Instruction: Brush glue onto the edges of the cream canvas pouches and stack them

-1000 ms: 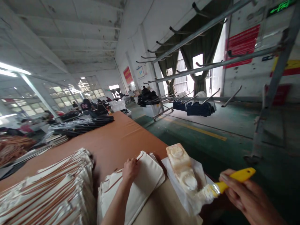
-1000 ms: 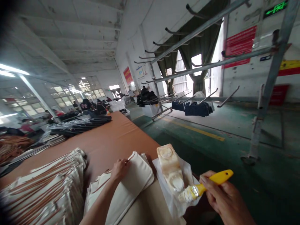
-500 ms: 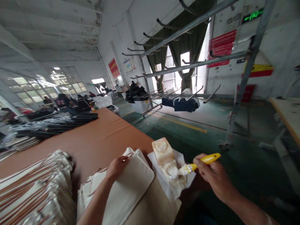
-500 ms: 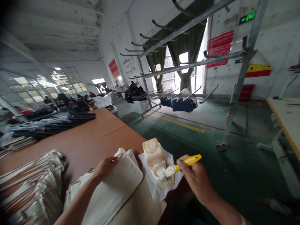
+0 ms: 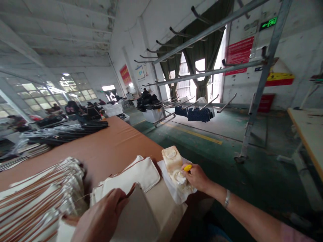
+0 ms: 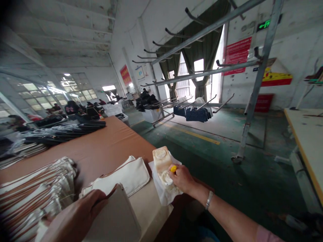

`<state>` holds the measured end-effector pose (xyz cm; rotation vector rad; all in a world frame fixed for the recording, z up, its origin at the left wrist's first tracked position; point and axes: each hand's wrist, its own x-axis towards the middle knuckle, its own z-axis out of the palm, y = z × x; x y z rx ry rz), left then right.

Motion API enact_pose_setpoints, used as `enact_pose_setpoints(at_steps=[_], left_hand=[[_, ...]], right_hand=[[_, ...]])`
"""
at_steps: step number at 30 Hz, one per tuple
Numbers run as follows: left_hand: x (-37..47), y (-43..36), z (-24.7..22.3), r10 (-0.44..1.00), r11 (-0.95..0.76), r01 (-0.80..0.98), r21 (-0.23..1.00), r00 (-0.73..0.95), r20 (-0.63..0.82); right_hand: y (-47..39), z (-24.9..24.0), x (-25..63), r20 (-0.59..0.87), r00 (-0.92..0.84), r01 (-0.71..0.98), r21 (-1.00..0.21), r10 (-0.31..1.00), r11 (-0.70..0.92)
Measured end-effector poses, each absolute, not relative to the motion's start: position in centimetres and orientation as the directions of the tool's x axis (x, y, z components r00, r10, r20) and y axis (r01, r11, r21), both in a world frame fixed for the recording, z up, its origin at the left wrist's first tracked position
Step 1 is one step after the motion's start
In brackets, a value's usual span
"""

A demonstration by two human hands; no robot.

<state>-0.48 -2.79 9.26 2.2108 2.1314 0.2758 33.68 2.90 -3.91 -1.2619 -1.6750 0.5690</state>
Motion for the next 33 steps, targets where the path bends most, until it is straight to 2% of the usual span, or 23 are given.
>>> enact_pose_setpoints(at_steps=[3, 7, 12, 16, 20, 23, 26, 29, 33], left_hand=[[0.1, -4.6, 7.0, 0.998, -0.048, 0.967, 0.249, 0.057, -0.025], [0.6, -5.1, 4.2, 0.997, -0.064, 0.931, 0.358, 0.045, 0.060], [1.1, -5.6, 4.4, 0.994, -0.067, 0.887, 0.457, 0.021, 0.103], [1.1, -6.4, 5.5, 0.991, -0.125, 0.803, 0.583, 0.073, 0.112], [1.1, -7.2, 5.4, 0.992, -0.123, 0.751, 0.649, 0.067, 0.110], [0.9, -7.4, 4.7, 0.994, -0.105, 0.705, 0.701, 0.051, 0.098], [0.8, -7.3, 4.1, 0.997, -0.069, 0.670, 0.739, 0.034, 0.062], [0.6, -7.3, 3.6, 0.999, -0.034, 0.628, 0.778, 0.045, 0.007], [0.7, -7.8, 3.3, 0.994, -0.028, 0.527, 0.849, 0.102, -0.031]], right_hand=[[2.6, -3.9, 33.9, 0.425, -0.034, 0.505, -0.774, 0.904, 0.383], [1.1, -3.6, 34.0, 0.461, -0.098, 0.524, -0.730, 0.882, 0.439], [-1.5, -3.3, 33.9, 0.477, -0.238, 0.511, -0.679, 0.846, 0.527], [-1.9, -3.8, 33.9, 0.483, -0.152, 0.497, -0.717, 0.863, 0.489], [-2.0, -3.2, 33.1, 0.466, -0.100, 0.480, -0.751, 0.879, 0.453], [-3.3, -0.6, 32.0, 0.433, -0.023, 0.385, -0.828, 0.901, 0.408], [-5.1, 3.1, 30.5, 0.403, 0.045, 0.176, -0.904, 0.914, 0.390], [-6.5, 5.5, 28.6, 0.386, 0.014, 0.019, -0.922, 0.922, 0.386], [-6.8, 5.8, 25.9, 0.428, -0.059, -0.044, -0.903, 0.902, 0.426]])
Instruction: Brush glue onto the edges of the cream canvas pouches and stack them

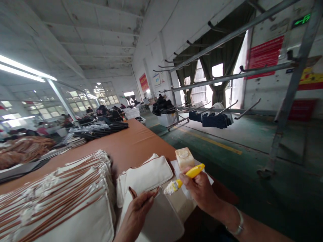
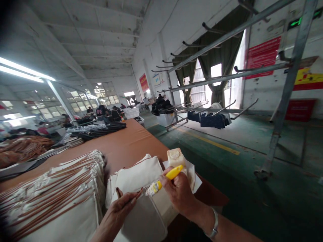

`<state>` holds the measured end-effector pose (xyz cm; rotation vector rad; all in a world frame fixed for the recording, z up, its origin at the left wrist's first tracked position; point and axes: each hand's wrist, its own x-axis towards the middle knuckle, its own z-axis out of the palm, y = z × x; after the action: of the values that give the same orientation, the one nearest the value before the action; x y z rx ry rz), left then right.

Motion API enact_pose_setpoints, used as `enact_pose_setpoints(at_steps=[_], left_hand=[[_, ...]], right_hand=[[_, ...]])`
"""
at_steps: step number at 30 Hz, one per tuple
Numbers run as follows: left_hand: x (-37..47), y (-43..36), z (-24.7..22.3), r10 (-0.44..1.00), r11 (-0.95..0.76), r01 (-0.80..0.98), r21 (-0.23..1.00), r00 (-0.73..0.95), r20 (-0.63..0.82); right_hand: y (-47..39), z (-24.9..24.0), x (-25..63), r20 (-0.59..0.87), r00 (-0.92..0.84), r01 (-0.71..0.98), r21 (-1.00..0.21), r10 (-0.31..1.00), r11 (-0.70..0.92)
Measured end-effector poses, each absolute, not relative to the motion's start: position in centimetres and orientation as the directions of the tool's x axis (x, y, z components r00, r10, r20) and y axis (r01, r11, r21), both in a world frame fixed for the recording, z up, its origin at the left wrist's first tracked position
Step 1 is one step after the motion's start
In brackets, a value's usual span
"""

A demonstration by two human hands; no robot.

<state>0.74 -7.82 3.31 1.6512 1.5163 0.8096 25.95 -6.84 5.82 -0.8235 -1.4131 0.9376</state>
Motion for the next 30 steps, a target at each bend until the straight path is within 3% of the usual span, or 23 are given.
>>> enact_pose_setpoints(at_steps=[5, 8, 15, 20, 23, 26, 30], left_hand=[[1.0, -8.7, 3.4, 0.981, -0.015, 0.482, 0.876, 0.177, -0.081], [1.1, -8.9, 3.2, 0.980, -0.020, 0.463, 0.886, 0.187, -0.075], [2.1, -9.6, 3.0, 0.979, -0.036, 0.431, 0.902, 0.194, -0.054], [2.8, -11.4, 3.2, 0.947, -0.320, 0.620, 0.716, 0.221, 0.232], [3.3, -12.2, 2.8, 0.841, -0.527, 0.636, 0.563, 0.292, 0.456], [3.5, -12.5, 2.4, 0.727, -0.640, 0.654, 0.403, 0.346, 0.593], [3.1, -12.1, 2.2, 0.666, -0.686, 0.667, 0.292, 0.413, 0.622]], right_hand=[[-5.9, 5.0, 24.5, 0.525, -0.064, 0.039, -0.849, 0.849, 0.527], [-6.1, 5.2, 25.0, 0.522, -0.003, 0.071, -0.851, 0.853, 0.521], [-7.4, 5.3, 24.5, 0.521, -0.088, 0.068, -0.847, 0.849, 0.527], [-6.3, 5.8, 26.6, 0.517, 0.059, 0.138, -0.851, 0.854, 0.506], [-6.1, 6.5, 27.8, 0.449, 0.087, 0.073, -0.893, 0.889, 0.443], [-6.3, 6.5, 27.6, 0.324, 0.006, -0.059, -0.944, 0.946, 0.324], [-6.8, 5.8, 26.5, 0.180, -0.154, -0.233, -0.962, 0.971, 0.142]])
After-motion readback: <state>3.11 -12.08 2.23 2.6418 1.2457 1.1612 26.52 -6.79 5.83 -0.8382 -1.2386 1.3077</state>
